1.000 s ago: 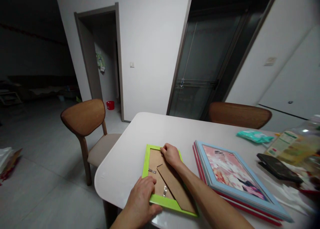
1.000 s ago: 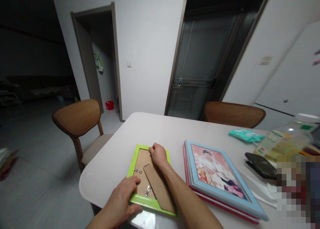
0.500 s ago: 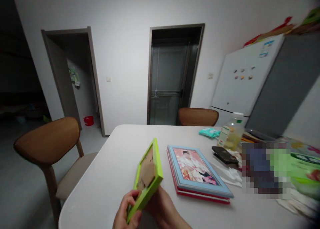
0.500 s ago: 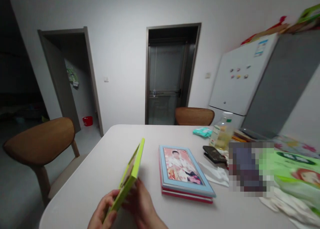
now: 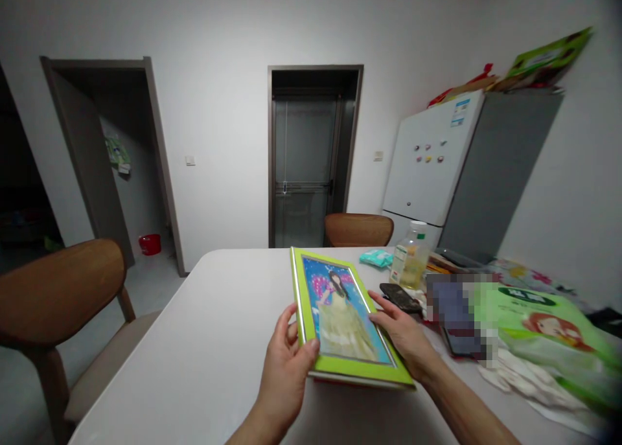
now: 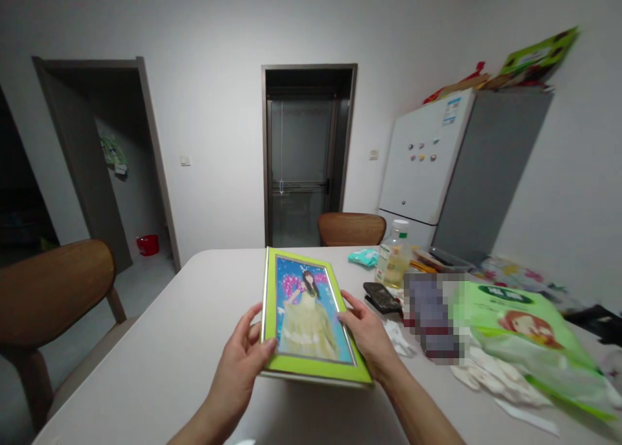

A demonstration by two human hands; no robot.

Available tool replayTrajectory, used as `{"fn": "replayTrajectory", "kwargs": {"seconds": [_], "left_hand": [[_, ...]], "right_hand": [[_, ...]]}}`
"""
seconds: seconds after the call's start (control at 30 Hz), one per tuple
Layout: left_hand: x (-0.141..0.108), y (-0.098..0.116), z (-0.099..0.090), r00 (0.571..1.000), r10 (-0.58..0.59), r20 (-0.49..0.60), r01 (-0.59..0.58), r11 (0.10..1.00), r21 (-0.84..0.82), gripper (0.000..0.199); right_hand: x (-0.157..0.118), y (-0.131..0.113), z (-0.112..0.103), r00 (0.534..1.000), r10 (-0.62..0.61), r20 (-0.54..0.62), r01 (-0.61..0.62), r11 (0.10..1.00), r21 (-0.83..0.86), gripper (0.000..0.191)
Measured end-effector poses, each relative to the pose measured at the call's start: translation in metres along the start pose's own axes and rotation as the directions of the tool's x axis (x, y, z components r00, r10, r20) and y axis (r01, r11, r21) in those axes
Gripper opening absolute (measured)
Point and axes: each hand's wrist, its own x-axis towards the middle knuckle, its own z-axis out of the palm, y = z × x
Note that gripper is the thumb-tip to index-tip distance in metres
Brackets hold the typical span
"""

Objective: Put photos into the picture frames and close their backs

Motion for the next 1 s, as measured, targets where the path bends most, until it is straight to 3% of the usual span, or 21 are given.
{"fn": "replayTrajectory", "kwargs": {"seconds": [0.1, 0.2, 0.33, 0.47, 0.53, 0.6, 0.8, 0.9, 1.0], "left_hand": [[0.022, -0.038, -0.003, 0.997, -0.054, -0.06, 0.067, 0.971, 0.23, 0.06], [0.037, -0.069, -0.008, 0.993, -0.05, -0.106, 0.085, 0.931, 0.355, 0.049], [0.036, -0.082, -0.016, 0.99, -0.068, -0.122, 0.113, 0.9, 0.421, 0.046], [0.022, -0.084, -0.023, 0.998, -0.068, -0.003, 0.063, 0.909, 0.412, 0.047], [0.019, -0.083, -0.032, 0.999, -0.034, 0.026, 0.02, 0.901, 0.432, 0.051], [0.021, -0.08, -0.049, 0.999, -0.022, -0.024, 0.03, 0.876, 0.481, 0.052], [0.037, -0.058, -0.115, 0.981, 0.008, -0.194, 0.098, 0.844, 0.527, 0.046], [0.041, -0.047, -0.142, 0.964, 0.045, -0.262, 0.102, 0.847, 0.521, 0.047], [0.043, -0.041, -0.159, 0.945, 0.073, -0.32, 0.106, 0.855, 0.508, 0.044]], "right_hand": [[0.025, 0.008, -0.026, 0.999, 0.014, -0.03, -0.02, 0.977, -0.213, 0.064], [0.039, 0.022, -0.038, 0.999, -0.006, -0.035, -0.006, 0.937, -0.348, 0.055], [0.034, 0.038, -0.05, 1.0, -0.015, -0.011, 0.009, 0.931, -0.366, 0.042], [0.019, 0.051, -0.05, 1.0, 0.009, 0.015, -0.003, 0.934, -0.358, 0.039], [0.018, 0.056, -0.039, 0.999, -0.021, 0.029, 0.03, 0.92, -0.391, 0.04], [0.022, 0.059, -0.018, 0.995, -0.048, 0.082, 0.08, 0.893, -0.442, 0.04], [0.048, 0.062, 0.069, 0.973, -0.166, 0.157, 0.229, 0.721, -0.655, 0.034], [0.059, 0.063, 0.108, 0.968, -0.181, 0.177, 0.253, 0.709, -0.658, 0.032], [0.067, 0.064, 0.133, 0.964, -0.193, 0.183, 0.266, 0.702, -0.661, 0.03]]}}
